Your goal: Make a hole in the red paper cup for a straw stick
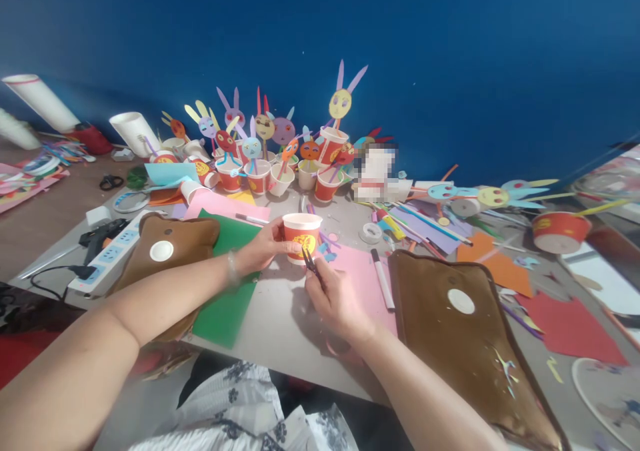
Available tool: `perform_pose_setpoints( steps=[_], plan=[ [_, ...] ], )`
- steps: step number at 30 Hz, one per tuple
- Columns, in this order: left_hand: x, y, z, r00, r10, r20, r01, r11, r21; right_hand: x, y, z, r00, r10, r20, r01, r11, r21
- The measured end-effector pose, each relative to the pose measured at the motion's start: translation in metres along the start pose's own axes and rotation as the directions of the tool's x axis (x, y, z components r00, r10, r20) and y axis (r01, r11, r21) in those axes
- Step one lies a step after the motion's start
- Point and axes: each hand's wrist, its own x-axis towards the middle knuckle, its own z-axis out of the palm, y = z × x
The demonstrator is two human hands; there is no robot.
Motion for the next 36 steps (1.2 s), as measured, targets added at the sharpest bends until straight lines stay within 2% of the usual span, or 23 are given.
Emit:
perform_pose_setpoints(
  steps=[4, 9, 14, 20, 27, 36],
  plan=[
    [-0.002, 0.004, 0.002, 1.0, -0.014, 0.014, 0.014, 1.0, 0.007, -0.003, 0.002, -0.001, 0.998, -0.019, -0.06, 0.019, 1.0, -0.008],
    [-0.002, 0.004, 0.002, 1.0, -0.006, 0.008, 0.006, 1.0, 0.014, -0.001, 0.005, -0.002, 0.987, -0.021, -0.16, 0.004, 0.994, -0.105],
    [0.001, 0.001, 0.001, 0.999, 0.001, -0.044, 0.0, 1.0, 0.025, 0.004, 0.004, 0.003, 0.996, -0.031, -0.078, 0.027, 0.998, -0.057],
    [0.002, -0.002, -0.003, 0.998, 0.025, -0.054, -0.023, 0.999, 0.037, 0.007, 0.002, 0.005, 1.0, 0.009, -0.003, -0.009, 1.0, 0.017],
    [0.004, -0.002, -0.005, 0.996, 0.057, -0.062, -0.053, 0.997, 0.063, 0.007, 0.012, 0.007, 0.999, 0.038, 0.025, -0.038, 0.999, 0.013],
    [0.003, -0.002, -0.004, 0.996, 0.059, -0.066, -0.055, 0.996, 0.064, 0.007, 0.005, 0.008, 0.989, 0.097, 0.114, -0.118, 0.974, 0.195]
  ],
)
